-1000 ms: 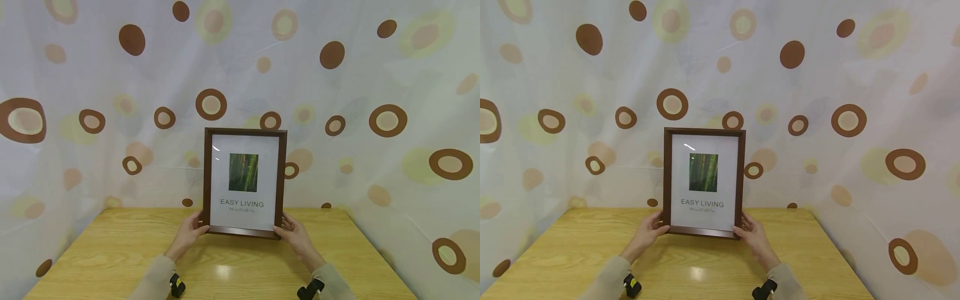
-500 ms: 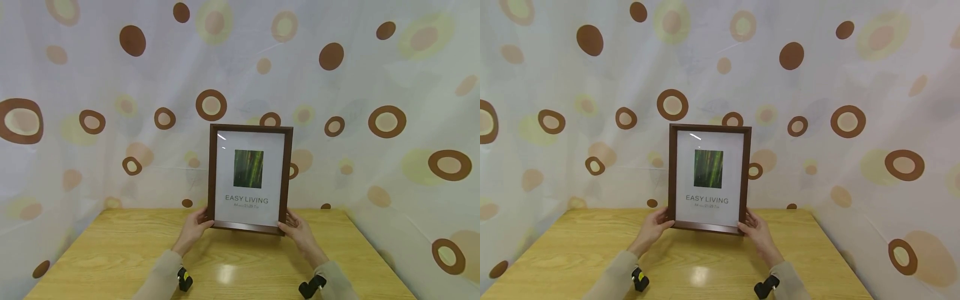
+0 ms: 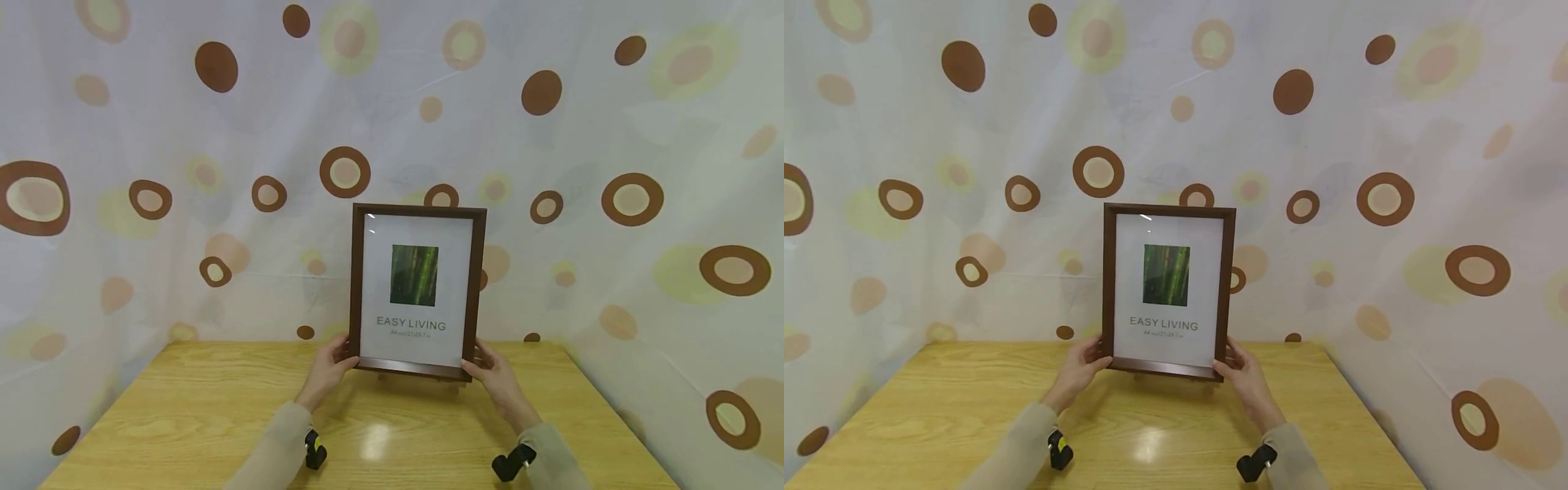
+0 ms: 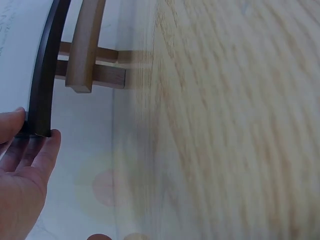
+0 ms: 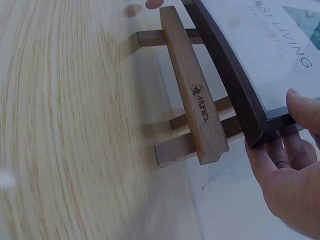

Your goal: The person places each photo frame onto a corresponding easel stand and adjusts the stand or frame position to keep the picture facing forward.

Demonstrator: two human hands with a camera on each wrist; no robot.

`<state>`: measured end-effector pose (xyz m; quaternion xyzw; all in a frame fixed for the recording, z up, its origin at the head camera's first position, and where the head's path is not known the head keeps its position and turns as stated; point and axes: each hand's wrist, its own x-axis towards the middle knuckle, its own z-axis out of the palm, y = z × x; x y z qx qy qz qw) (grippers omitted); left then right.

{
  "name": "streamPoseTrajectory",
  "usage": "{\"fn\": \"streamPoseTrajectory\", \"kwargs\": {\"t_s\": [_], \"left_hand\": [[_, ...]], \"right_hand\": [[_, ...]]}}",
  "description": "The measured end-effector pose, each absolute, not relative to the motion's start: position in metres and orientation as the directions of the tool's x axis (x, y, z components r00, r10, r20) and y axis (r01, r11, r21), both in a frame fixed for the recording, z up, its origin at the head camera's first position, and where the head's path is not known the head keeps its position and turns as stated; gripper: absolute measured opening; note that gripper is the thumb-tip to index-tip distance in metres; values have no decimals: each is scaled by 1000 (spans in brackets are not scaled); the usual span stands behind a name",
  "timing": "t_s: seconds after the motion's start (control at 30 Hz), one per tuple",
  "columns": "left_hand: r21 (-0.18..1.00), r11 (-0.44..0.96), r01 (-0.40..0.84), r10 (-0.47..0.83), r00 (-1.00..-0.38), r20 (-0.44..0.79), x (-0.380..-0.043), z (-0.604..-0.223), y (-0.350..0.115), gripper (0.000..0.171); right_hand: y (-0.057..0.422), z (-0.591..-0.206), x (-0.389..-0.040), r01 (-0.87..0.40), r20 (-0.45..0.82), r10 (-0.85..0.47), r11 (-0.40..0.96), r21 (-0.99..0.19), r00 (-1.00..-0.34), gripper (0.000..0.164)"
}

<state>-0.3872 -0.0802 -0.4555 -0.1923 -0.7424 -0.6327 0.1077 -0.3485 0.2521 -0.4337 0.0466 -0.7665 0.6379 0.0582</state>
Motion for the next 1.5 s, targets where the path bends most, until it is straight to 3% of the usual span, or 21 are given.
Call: {"fn": "streamPoseTrajectory", "kwargs": {"t_s": [0.6,0.97,1.23,1.5], "left_hand": [[909,96,405,150,-909,389,-398,-459,-58,56],[940,163,301,192,-944,269,-396,-456,-57,46],[989,-31,143,300,-943,146,-401,-463,-58,34],[996,-82,45,396,-915,74,-406,-470,-65,41]], "right_hand": [[268,-445,-359,-137,146,38,176,-975,-989,68],[270,-450,-358,-140,150,37,186,-972,-988,66],[268,-455,-356,-101,101,-12,237,-966,-995,56],[274,-471,-358,-28,26,-25,73,-997,-999,56]]}}
